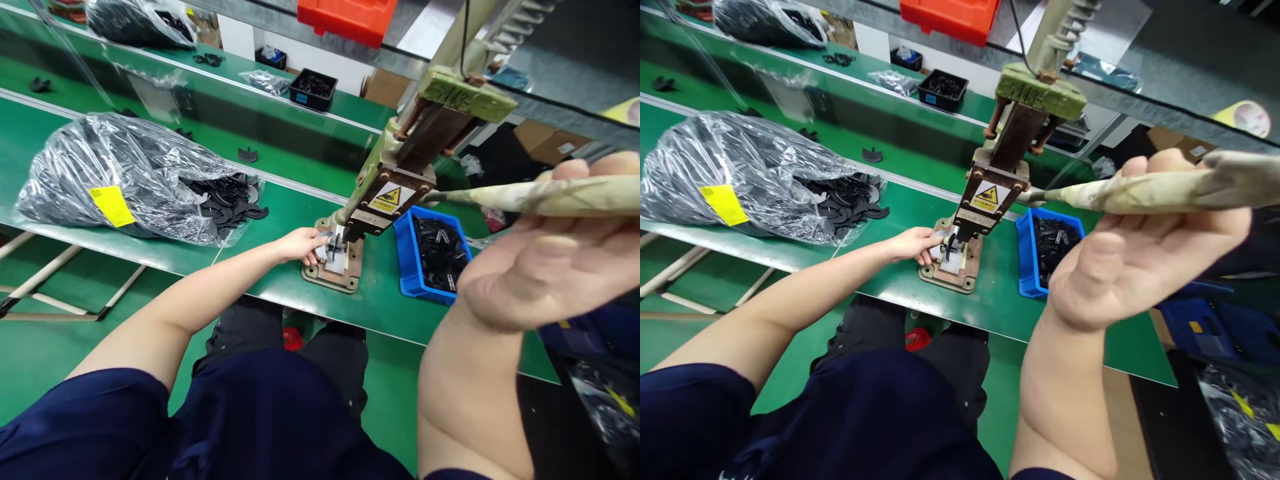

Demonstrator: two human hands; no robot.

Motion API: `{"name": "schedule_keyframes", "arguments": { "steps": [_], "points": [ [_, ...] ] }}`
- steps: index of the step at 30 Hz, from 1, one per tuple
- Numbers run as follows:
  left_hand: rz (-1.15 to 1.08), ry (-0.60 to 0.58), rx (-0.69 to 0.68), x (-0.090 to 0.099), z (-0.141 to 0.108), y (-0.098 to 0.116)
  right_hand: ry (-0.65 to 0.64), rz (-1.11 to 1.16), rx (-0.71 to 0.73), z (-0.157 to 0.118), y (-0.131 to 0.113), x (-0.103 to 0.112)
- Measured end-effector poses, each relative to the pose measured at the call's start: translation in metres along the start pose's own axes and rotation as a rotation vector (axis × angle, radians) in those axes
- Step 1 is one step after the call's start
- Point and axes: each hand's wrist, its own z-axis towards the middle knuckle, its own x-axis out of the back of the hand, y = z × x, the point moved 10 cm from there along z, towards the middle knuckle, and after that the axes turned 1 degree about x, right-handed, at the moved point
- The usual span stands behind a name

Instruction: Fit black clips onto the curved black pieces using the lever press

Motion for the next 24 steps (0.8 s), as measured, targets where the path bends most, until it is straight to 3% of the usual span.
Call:
{"name": "schedule_keyframes", "arguments": {
  "steps": [2, 3, 7, 9, 11, 17, 24],
  "points": [
    [-0.017, -0.01, -0.071, 0.001, -0.022, 0.01, 0.095, -0.094, 0.072, -0.022, 0.003, 0.011],
    [-0.029, -0.021, -0.105, 0.0, -0.034, 0.015, 0.076, -0.166, -0.013, -0.041, 0.017, 0.01],
    [-0.061, -0.075, -0.182, -0.012, -0.075, 0.031, -0.241, -0.156, -0.372, -0.15, 0.067, -0.029],
    [-0.053, -0.108, -0.195, -0.023, -0.088, 0.036, -0.336, -0.128, -0.491, -0.194, 0.074, -0.046],
    [-0.034, -0.138, -0.203, -0.035, -0.096, 0.038, -0.363, -0.109, -0.566, -0.219, 0.075, -0.054],
    [0.011, -0.18, -0.234, -0.055, -0.106, 0.04, -0.351, -0.129, -0.63, -0.23, 0.073, -0.046],
    [0.022, -0.321, -0.148, -0.062, -0.104, 0.038, -0.428, -0.214, -0.542, -0.231, 0.061, -0.044]
  ]
}}
